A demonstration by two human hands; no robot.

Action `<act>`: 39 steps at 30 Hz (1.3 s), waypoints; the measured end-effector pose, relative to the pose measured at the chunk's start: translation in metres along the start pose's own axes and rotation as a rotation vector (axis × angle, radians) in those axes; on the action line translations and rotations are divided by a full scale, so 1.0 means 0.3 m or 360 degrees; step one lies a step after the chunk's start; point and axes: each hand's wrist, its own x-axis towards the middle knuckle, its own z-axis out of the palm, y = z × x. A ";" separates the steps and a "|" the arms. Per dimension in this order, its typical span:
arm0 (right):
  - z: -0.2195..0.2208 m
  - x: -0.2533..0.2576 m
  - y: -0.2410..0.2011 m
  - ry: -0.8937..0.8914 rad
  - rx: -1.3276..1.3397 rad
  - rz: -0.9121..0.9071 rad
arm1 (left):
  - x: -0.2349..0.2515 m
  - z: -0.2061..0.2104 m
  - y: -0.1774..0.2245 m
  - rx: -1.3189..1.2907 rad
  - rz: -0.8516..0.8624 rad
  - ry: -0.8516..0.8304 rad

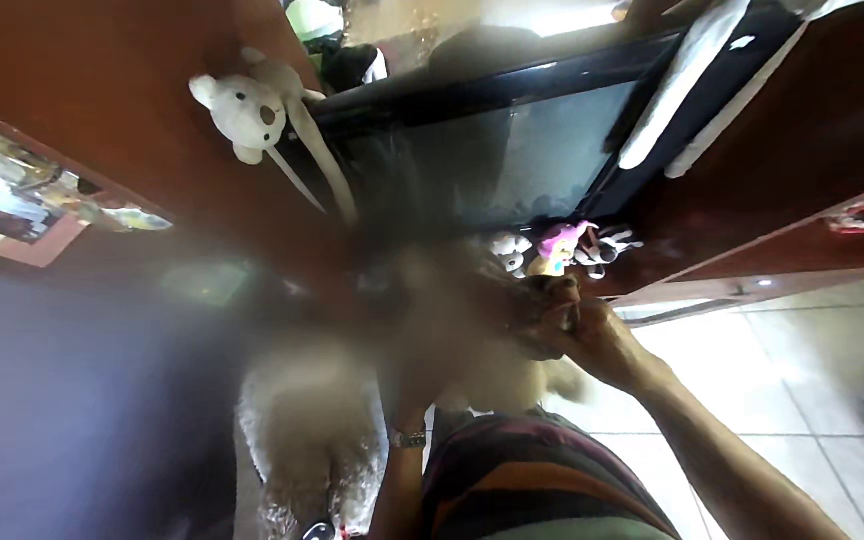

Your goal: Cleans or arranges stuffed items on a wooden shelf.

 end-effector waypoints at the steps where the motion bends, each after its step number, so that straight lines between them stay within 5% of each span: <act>1: 0.003 -0.003 0.009 0.0015 -0.0009 -0.0015 | 0.000 0.003 0.014 0.0017 0.0009 -0.0003; 9: 0.007 -0.012 0.004 0.0074 -0.0563 -0.0278 | 0.034 0.025 0.042 0.0146 -0.0043 -0.0023; 26: 0.001 -0.015 0.008 -0.0019 -0.0538 -0.0277 | 0.059 0.039 0.000 0.0170 0.0120 -0.0101; 30: 0.016 0.008 -0.009 0.0115 0.0018 -0.0115 | 0.062 0.053 0.009 0.0143 -0.0041 -0.0284; 33: -0.002 0.052 -0.041 0.0443 0.0594 0.0153 | 0.080 0.122 -0.054 0.0207 0.0262 -0.0204; 36: -0.056 0.076 -0.085 0.0575 0.0163 -0.0023 | 0.094 0.149 -0.085 0.0174 0.0352 -0.0153; 39: 0.020 0.086 -0.032 0.0058 -0.0286 -0.0260 | 0.086 0.121 -0.043 0.0325 0.0287 -0.0296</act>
